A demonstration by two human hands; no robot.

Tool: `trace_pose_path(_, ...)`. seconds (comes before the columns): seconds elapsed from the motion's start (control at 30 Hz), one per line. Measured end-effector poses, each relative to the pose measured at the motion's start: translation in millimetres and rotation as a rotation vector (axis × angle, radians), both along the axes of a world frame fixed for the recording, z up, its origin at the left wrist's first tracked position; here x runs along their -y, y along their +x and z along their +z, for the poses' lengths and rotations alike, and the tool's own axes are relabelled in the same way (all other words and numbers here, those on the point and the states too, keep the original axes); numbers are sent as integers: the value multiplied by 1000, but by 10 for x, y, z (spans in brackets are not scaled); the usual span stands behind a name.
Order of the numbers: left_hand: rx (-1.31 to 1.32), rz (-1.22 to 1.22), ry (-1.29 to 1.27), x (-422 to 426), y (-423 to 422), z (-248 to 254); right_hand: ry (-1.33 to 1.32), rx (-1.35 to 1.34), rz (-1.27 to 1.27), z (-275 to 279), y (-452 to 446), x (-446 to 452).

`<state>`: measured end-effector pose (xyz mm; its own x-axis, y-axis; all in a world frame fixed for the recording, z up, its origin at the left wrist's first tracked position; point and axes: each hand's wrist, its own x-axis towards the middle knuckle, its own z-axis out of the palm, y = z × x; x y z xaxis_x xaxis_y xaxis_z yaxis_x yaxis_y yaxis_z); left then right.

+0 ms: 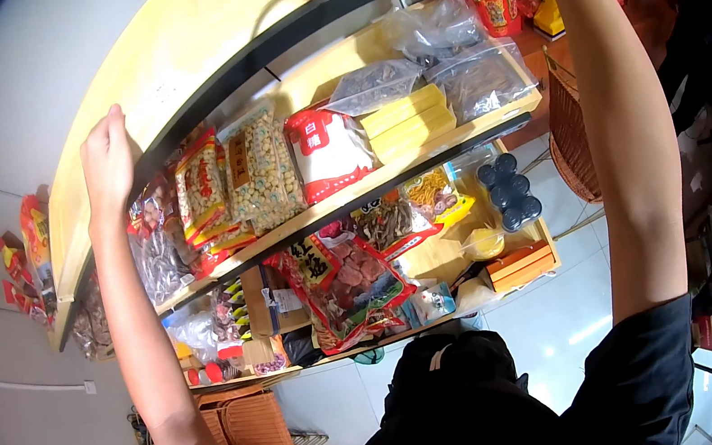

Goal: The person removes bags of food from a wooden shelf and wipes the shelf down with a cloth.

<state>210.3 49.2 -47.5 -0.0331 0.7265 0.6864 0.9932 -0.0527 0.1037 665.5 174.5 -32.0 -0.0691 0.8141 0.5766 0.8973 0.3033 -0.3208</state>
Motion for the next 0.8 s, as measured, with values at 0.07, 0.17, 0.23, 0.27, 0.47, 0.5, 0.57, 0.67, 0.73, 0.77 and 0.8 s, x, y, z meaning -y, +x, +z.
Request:
trace_pose_path(0.07,36,79,40,91,-275,-34,-107,7,4,73,-12,67)
trace_pose_path(0.17,71,173,71,271,-719,-147,41,-115,388,-5,43,-108)
trace_pose_path(0.23,113,175,59,372,-1139,-227,120,-82,273,-97,62,-217)
trace_pose_path(0.27,128,181,43,438,-1272,-236,178,-34,142,-69,-4,-175)
trace_pose_path(0.47,120,104,-73,723,-1279,-113,321,-164,-84,-292,-37,-358)
trace_pose_path(0.5,141,117,-85,708,-1309,-106,341,-151,-111,-356,51,-542)
trace_pose_path(0.57,81,79,-9,692,-1278,-152,477,-204,-108,-425,19,-583)
trace_pose_path(0.67,-12,26,93,649,-1269,-242,684,-232,-59,-434,-47,-494)
trace_pose_path(0.73,-25,48,180,624,-1221,-318,600,-229,-87,-405,-51,-420)
trace_pose_path(0.77,-10,41,193,598,-1209,-357,515,-199,-126,-363,-62,-368)
trace_pose_path(0.8,-36,63,249,568,-1206,-393,432,-169,-164,-314,-79,-315)
